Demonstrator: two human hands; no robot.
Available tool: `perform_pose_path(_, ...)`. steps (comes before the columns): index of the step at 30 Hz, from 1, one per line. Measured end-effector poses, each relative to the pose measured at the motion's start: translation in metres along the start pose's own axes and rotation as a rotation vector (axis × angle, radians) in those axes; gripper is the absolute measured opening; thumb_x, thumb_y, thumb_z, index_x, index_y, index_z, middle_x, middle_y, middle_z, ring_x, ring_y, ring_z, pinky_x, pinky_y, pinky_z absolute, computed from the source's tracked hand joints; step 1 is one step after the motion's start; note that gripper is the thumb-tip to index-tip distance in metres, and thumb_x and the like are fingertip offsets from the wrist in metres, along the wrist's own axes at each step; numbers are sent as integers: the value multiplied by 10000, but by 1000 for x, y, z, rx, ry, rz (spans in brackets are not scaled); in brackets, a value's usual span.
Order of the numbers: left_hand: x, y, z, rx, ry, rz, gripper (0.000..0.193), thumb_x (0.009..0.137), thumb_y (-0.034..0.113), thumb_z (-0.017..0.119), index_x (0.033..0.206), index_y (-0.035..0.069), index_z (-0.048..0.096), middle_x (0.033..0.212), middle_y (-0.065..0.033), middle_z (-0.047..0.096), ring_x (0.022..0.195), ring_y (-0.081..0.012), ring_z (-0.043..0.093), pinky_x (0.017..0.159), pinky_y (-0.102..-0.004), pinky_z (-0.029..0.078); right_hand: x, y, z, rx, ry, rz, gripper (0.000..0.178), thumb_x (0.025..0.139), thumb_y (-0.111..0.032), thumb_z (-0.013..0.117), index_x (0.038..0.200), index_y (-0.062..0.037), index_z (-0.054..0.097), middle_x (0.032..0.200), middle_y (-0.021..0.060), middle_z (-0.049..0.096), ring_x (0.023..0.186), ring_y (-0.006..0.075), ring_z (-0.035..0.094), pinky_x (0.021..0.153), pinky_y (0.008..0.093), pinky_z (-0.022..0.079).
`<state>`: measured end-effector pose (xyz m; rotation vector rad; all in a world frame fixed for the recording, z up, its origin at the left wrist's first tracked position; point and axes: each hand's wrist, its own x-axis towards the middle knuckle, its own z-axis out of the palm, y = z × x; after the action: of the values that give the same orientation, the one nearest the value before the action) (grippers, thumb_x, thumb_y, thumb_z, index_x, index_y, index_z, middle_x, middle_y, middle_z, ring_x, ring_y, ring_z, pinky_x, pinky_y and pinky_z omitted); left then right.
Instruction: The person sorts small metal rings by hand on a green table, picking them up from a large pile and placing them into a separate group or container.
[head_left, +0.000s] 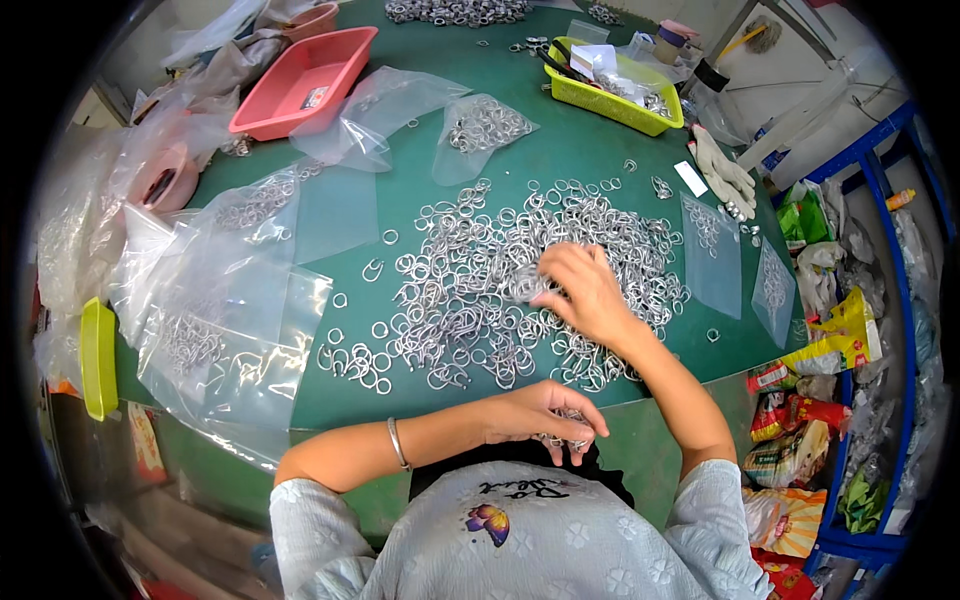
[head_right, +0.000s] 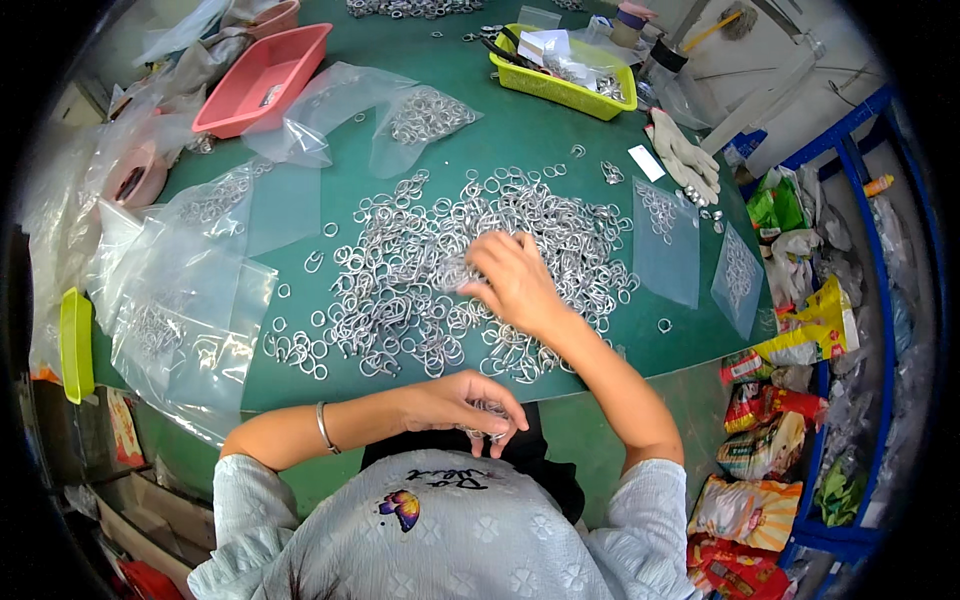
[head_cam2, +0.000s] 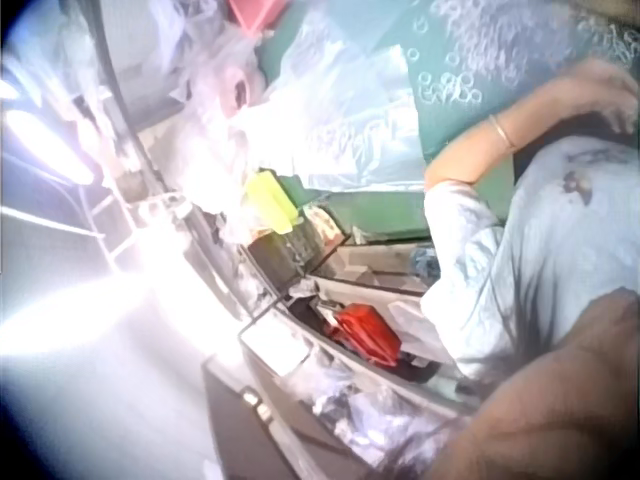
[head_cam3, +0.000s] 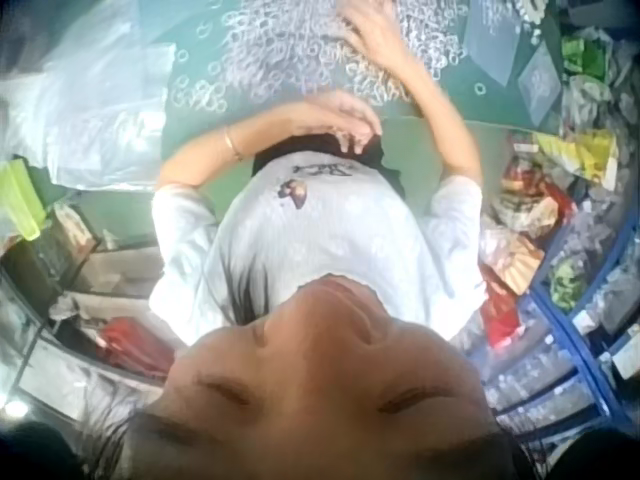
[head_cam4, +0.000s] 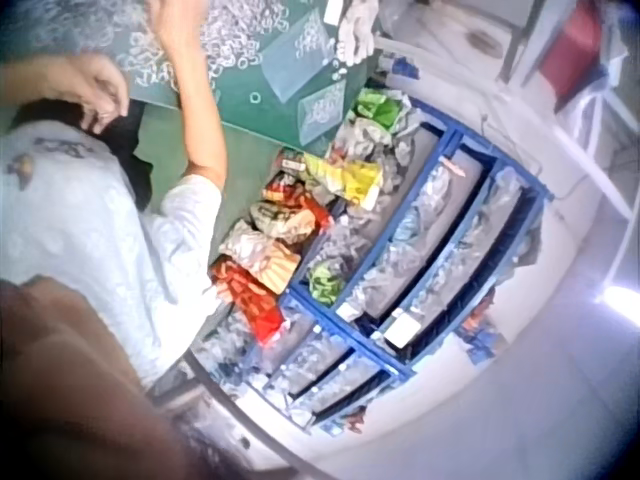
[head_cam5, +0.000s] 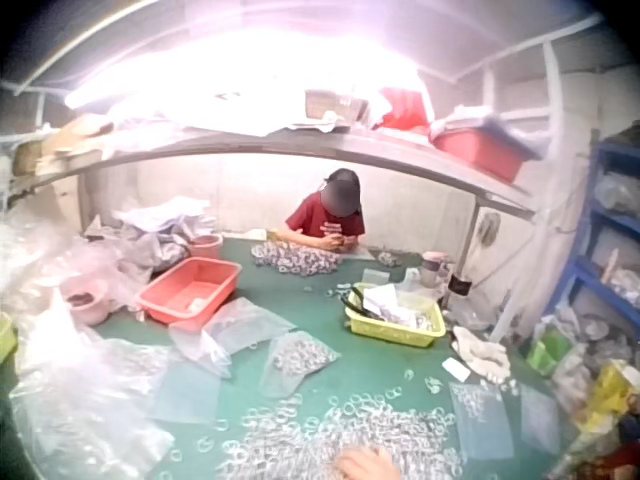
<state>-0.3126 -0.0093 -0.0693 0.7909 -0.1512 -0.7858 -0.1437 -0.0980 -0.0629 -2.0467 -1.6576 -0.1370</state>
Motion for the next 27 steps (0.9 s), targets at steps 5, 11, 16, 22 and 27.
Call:
perform_pose_path(5, -11, -35, 12, -178, 111, 150, 245, 908, 164, 621, 1104, 18, 609, 896, -97, 626, 829, -183, 645, 615, -266, 532, 11, 18, 1, 54, 170, 153, 269, 780, -145, 708, 981, -14, 587, 1003, 112, 584, 1004, 303, 528, 881, 400, 399)
perform_pose_path(11, -33, -96, 11, -404, 258, 275, 236, 911, 177, 614, 1099, 36, 609, 910, -85, 622, 843, -201, 643, 620, -274, 518, -24, -19, -37, 154, -52, 231, 376, 802, -157, 684, 1141, -36, 574, 1203, 128, 552, 1188, 317, 471, 1009, 408, 354)
perform_pose_path(16, -51, -120, 9, -490, 403, 283, 221, 906, 164, 612, 1085, 33, 613, 907, -85, 617, 841, -218, 638, 626, -284, 514, -59, -61, -37, 59, -135, 95, 575, 689, -240, 784, 1201, -87, 573, 1317, 104, 497, 1295, 315, 398, 1030, 473, 305)
perform_pose_path(22, -45, -137, 2, -514, 456, 247, 241, 923, 171, 601, 1123, 37, 602, 911, -56, 620, 830, -164, 650, 655, -256, 534, -32, -88, 12, 53, -220, -113, 441, 743, -221, 730, 1137, -97, 576, 1239, 89, 505, 1209, 304, 435, 946, 460, 368)
perform_pose_path(27, -46, -141, -1, -561, 474, 271, 249, 925, 176, 603, 1136, 44, 600, 905, -46, 626, 825, -148, 654, 666, -250, 543, -7, -53, 34, 45, -84, -138, 178, 754, -116, 693, 876, -67, 573, 950, 80, 534, 909, 264, 518, 757, 370, 419)
